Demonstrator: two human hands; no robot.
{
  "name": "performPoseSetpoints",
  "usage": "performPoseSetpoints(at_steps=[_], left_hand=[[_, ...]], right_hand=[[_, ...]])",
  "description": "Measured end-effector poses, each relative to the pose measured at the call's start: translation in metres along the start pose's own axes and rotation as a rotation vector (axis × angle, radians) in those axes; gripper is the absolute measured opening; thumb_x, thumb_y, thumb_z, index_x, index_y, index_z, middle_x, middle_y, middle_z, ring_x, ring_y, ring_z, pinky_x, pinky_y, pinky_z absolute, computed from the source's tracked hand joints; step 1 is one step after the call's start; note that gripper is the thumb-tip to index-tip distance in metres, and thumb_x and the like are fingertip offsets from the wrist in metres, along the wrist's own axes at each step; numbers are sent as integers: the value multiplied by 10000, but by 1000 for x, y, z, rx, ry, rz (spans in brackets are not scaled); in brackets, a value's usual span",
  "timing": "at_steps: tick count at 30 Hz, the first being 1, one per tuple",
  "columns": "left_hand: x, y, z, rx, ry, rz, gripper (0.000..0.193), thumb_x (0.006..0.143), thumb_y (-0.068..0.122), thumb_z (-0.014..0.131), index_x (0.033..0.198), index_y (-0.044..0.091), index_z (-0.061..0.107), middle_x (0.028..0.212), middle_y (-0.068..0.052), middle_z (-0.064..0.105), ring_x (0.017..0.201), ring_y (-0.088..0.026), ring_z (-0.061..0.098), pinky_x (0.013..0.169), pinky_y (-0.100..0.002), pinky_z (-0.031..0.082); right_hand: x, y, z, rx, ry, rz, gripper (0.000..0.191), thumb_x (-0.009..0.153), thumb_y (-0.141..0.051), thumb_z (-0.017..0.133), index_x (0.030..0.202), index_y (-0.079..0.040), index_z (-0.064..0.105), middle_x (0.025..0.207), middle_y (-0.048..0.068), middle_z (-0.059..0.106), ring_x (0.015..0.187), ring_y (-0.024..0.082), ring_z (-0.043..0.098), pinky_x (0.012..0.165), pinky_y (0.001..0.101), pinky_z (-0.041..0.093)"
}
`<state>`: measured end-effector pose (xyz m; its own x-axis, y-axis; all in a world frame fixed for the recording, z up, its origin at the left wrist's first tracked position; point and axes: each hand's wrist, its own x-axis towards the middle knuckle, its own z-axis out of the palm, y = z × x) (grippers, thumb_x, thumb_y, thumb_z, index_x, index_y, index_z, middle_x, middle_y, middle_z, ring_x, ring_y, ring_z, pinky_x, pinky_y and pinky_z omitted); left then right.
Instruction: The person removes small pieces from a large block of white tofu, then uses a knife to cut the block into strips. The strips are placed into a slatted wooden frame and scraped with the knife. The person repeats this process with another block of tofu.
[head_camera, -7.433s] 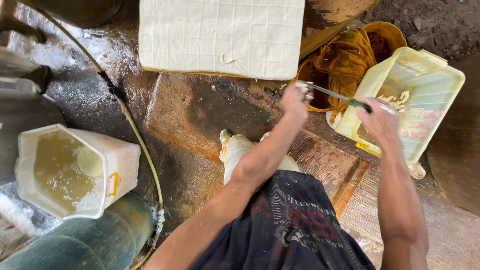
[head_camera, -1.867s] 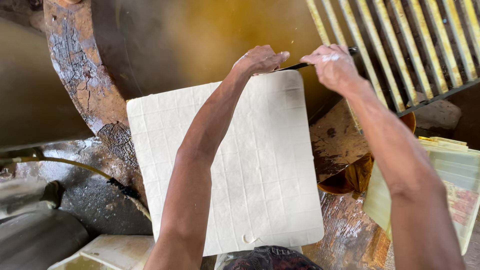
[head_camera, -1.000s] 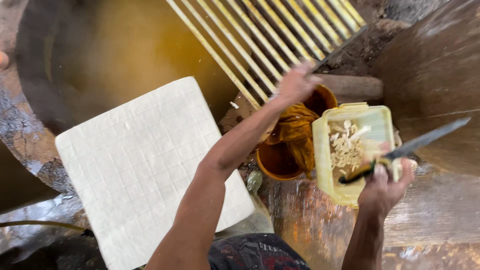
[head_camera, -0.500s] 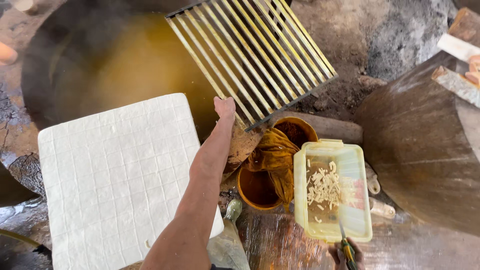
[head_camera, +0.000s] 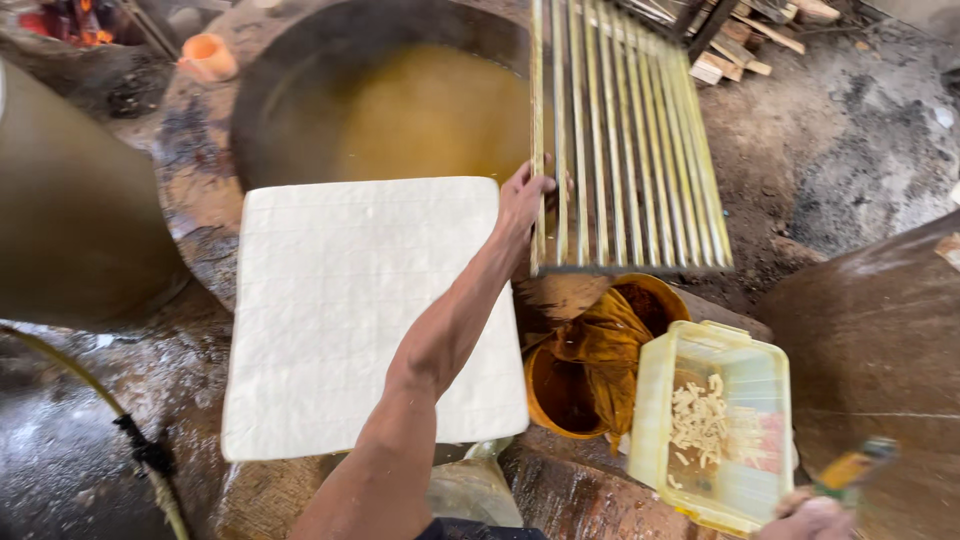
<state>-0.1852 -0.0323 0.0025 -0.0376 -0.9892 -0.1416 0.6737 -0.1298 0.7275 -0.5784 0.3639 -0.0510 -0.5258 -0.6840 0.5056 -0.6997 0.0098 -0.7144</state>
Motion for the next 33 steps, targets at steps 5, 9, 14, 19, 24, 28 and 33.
performPoseSetpoints(at_steps=[5, 9, 14, 19, 24, 28, 33], left_hand=[[-146, 89, -86, 2, -145, -35, 630, 857, -46, 452, 1487, -31, 450, 1198, -243, 695, 1050, -291, 723, 939, -412, 607], [-255, 147, -159, -33, -179, -54, 666, 863, -35, 455, 1525, -3, 392, 1291, -284, 660, 1132, -337, 704, 996, -434, 582], [-359, 204, -239, -72, -129, -45, 709, 873, 14, 535, 1554, 4, 336, 1281, -307, 660, 1123, -348, 713, 1013, -478, 587], [-401, 276, -307, 430, -106, -13, 691, 950, 160, 595, 1572, 31, 325, 1141, -282, 736, 1005, -315, 764, 918, -459, 646], [-360, 280, -348, 834, 176, 214, 380, 1020, 186, 558, 1352, 1, 553, 928, -122, 728, 766, -188, 718, 636, -351, 650], [-330, 244, -386, 1013, 477, 157, 305, 1011, 189, 523, 1239, 54, 674, 760, -13, 653, 497, -92, 494, 397, -290, 422], [-288, 215, -439, 1176, 544, 43, 199, 1035, 207, 554, 1109, 66, 674, 666, -34, 578, 459, -90, 385, 418, -299, 339]], right_hand=[[31, -82, 11, 29, 79, -55, 334, 1174, -232, 594, 1266, 74, 495, 1022, 146, 622, 885, 191, 619, 803, 306, 527], [8, -130, 26, 57, -163, 128, 282, 1158, -188, 637, 1260, 56, 539, 1047, 115, 638, 883, 162, 610, 794, 289, 507], [-51, -149, 67, 105, -223, 249, 224, 1138, -132, 691, 1253, 33, 594, 1077, 76, 657, 881, 126, 598, 784, 268, 481], [-117, -151, 100, 382, -169, 106, 148, 1162, -11, 676, 1261, 49, 585, 1211, 59, 644, 1017, 106, 581, 948, 243, 503], [-140, -177, 154, 159, -205, -113, 122, 1132, -35, 638, 1216, 49, 609, 1177, 125, 651, 1068, 180, 624, 966, 288, 507], [-144, -200, 216, -67, -346, 219, 254, 1050, -197, 698, 1208, -18, 612, 1115, 100, 602, 946, 262, 640, 810, 412, 556], [-138, -206, 277, -288, -407, -78, 240, 966, -193, 779, 1011, 15, 667, 994, 167, 605, 945, 360, 622, 840, 509, 503]])
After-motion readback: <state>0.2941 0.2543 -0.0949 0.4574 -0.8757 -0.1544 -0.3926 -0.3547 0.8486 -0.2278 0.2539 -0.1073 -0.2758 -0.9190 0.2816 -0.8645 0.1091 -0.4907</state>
